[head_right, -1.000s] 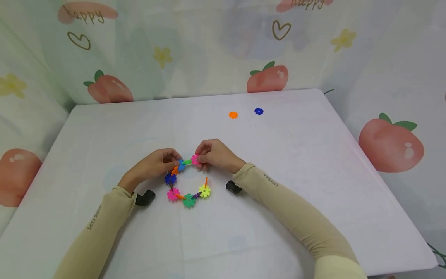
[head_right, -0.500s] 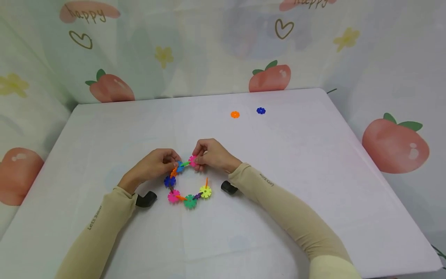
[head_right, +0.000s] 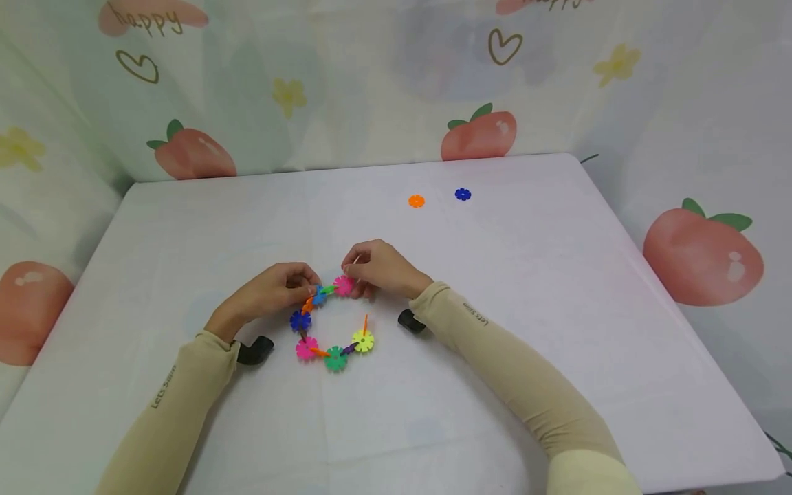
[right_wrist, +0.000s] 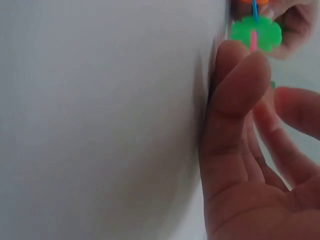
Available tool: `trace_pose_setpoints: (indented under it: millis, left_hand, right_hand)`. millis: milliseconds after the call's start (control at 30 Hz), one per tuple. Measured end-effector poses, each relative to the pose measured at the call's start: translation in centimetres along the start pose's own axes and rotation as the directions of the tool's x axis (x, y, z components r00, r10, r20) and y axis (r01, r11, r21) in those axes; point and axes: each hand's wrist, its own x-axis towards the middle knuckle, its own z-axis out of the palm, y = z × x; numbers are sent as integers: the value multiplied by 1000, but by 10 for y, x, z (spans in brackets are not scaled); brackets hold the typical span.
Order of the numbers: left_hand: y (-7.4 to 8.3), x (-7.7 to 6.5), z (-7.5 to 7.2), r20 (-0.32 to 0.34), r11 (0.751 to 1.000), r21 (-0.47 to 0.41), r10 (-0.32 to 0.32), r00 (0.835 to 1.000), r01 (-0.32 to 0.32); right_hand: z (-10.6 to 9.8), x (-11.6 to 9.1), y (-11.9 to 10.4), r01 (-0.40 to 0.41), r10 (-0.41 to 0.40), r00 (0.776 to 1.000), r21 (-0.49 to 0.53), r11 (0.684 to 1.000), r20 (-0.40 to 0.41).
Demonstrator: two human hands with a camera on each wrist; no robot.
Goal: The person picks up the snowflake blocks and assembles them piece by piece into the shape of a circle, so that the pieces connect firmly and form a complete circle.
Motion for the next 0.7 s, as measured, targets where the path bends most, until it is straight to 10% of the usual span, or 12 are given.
trace_pose_setpoints:
  millis: [400,700]
  left_hand:
    - [5,1,-14,40,993,117,-34,999,29]
    - [19,16,-19,98,985,171,-19,995,2]
  right_hand:
    - [-57,17,-4,-49,24,979,-119,992,-203]
    - [-109,31,5,-207,98,888,-199,958,-449]
